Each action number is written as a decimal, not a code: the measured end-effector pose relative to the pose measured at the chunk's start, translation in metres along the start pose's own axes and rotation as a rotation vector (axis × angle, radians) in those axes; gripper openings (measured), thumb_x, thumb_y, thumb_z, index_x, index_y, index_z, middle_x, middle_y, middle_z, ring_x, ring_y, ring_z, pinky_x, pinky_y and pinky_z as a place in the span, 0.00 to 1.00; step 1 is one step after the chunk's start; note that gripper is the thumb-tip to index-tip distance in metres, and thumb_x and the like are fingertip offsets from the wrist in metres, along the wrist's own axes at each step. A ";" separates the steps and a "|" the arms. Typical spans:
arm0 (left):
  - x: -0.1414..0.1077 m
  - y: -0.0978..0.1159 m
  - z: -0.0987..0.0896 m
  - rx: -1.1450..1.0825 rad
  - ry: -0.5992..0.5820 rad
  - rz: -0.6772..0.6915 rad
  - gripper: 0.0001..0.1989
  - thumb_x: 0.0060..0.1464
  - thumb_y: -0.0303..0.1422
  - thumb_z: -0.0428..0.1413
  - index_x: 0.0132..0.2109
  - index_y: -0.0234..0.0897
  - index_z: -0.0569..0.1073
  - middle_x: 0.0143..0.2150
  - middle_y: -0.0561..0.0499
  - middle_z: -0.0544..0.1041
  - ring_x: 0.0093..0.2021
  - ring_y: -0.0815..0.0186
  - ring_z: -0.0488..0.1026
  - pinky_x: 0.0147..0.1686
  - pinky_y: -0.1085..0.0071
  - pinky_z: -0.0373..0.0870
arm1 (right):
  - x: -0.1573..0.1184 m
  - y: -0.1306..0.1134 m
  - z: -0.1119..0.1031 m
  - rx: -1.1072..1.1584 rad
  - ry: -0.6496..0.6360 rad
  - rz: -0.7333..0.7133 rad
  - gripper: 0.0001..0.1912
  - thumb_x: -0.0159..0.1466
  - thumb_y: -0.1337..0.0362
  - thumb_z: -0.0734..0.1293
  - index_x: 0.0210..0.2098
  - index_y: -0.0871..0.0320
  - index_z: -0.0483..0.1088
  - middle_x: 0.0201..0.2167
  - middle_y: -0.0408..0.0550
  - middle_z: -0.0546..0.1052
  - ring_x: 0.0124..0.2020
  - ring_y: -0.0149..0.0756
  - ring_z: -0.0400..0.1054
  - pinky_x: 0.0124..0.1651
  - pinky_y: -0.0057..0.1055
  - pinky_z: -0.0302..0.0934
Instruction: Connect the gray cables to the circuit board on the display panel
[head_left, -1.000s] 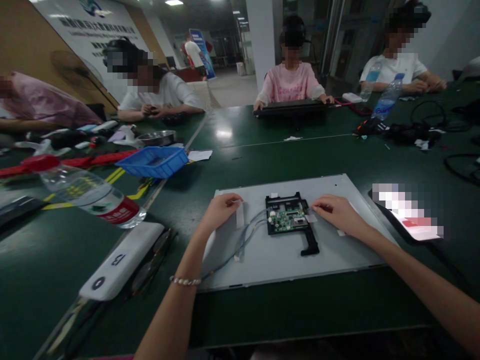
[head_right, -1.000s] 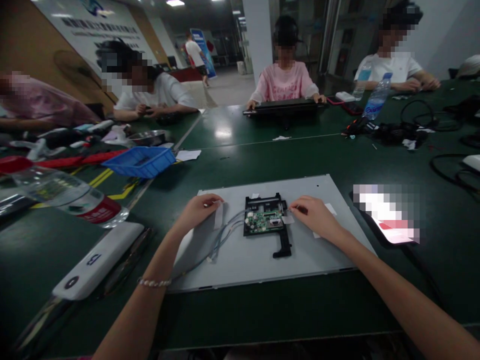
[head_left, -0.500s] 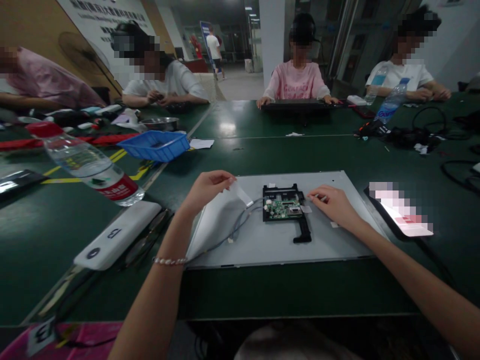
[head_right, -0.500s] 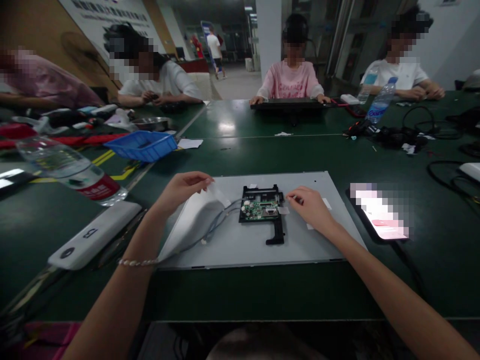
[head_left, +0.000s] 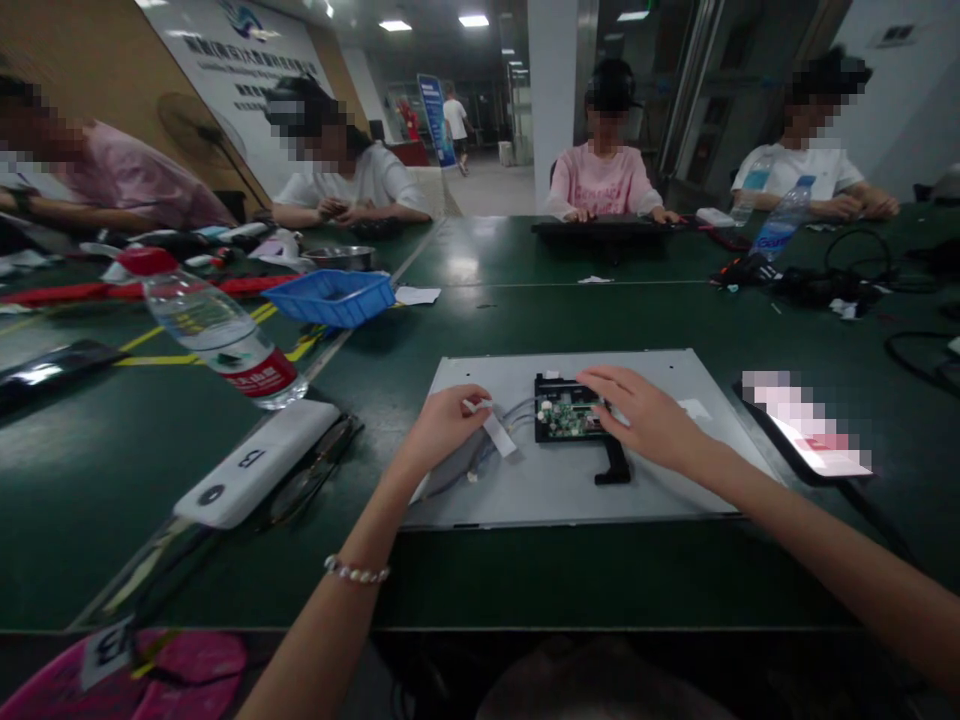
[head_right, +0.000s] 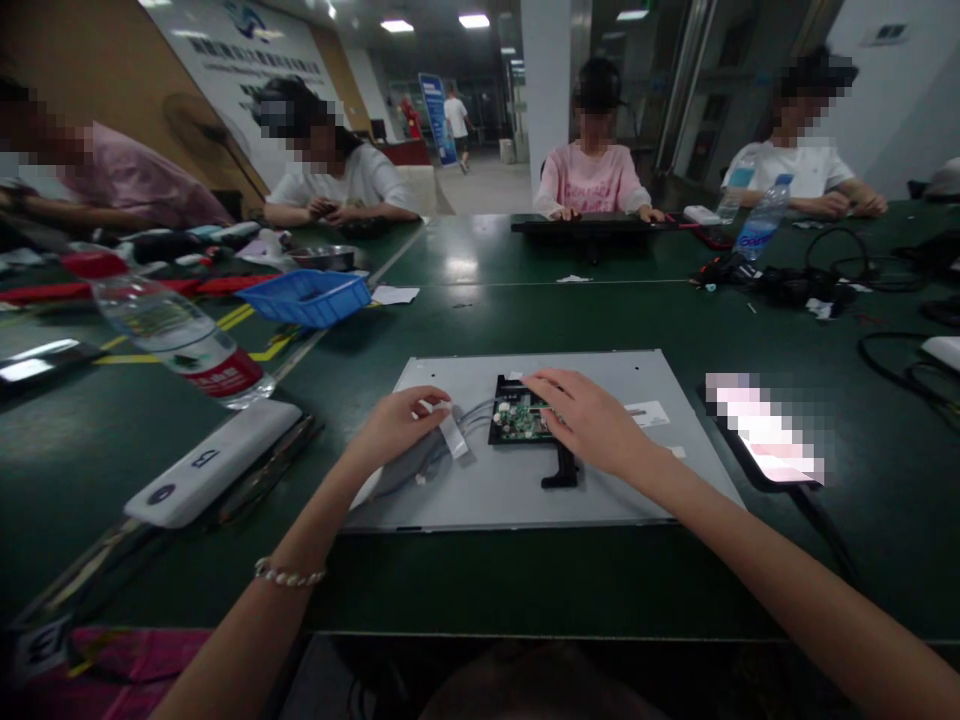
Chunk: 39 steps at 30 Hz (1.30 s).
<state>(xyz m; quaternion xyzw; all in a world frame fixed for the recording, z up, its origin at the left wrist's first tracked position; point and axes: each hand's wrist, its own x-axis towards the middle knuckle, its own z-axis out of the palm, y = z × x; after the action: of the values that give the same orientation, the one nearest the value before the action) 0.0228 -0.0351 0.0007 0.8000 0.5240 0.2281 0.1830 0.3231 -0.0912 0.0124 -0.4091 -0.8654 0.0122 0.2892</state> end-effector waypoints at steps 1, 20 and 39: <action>-0.001 0.002 -0.001 0.013 0.022 0.029 0.12 0.53 0.36 0.53 0.43 0.38 0.74 0.39 0.49 0.76 0.32 0.65 0.72 0.36 0.67 0.68 | 0.004 -0.008 0.002 -0.018 -0.039 -0.048 0.23 0.66 0.68 0.57 0.61 0.58 0.57 0.57 0.54 0.65 0.57 0.42 0.60 0.58 0.42 0.59; -0.009 0.010 -0.012 0.007 -0.243 0.215 0.20 0.49 0.35 0.57 0.51 0.39 0.67 0.44 0.47 0.74 0.43 0.60 0.72 0.45 0.64 0.67 | 0.023 -0.073 0.040 -0.018 -0.370 -0.311 0.30 0.66 0.48 0.55 0.56 0.66 0.63 0.56 0.62 0.68 0.58 0.48 0.60 0.63 0.50 0.44; -0.005 0.003 -0.008 -0.073 -0.178 0.152 0.16 0.52 0.41 0.56 0.46 0.38 0.71 0.43 0.47 0.72 0.42 0.61 0.70 0.45 0.63 0.67 | -0.005 -0.033 -0.009 0.277 -0.175 0.065 0.20 0.68 0.55 0.56 0.56 0.54 0.65 0.53 0.50 0.72 0.53 0.41 0.66 0.55 0.44 0.60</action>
<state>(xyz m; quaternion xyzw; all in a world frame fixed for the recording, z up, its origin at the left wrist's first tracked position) 0.0186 -0.0400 0.0080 0.8472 0.4349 0.1881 0.2400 0.3070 -0.1191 0.0259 -0.3903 -0.8637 0.1762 0.2659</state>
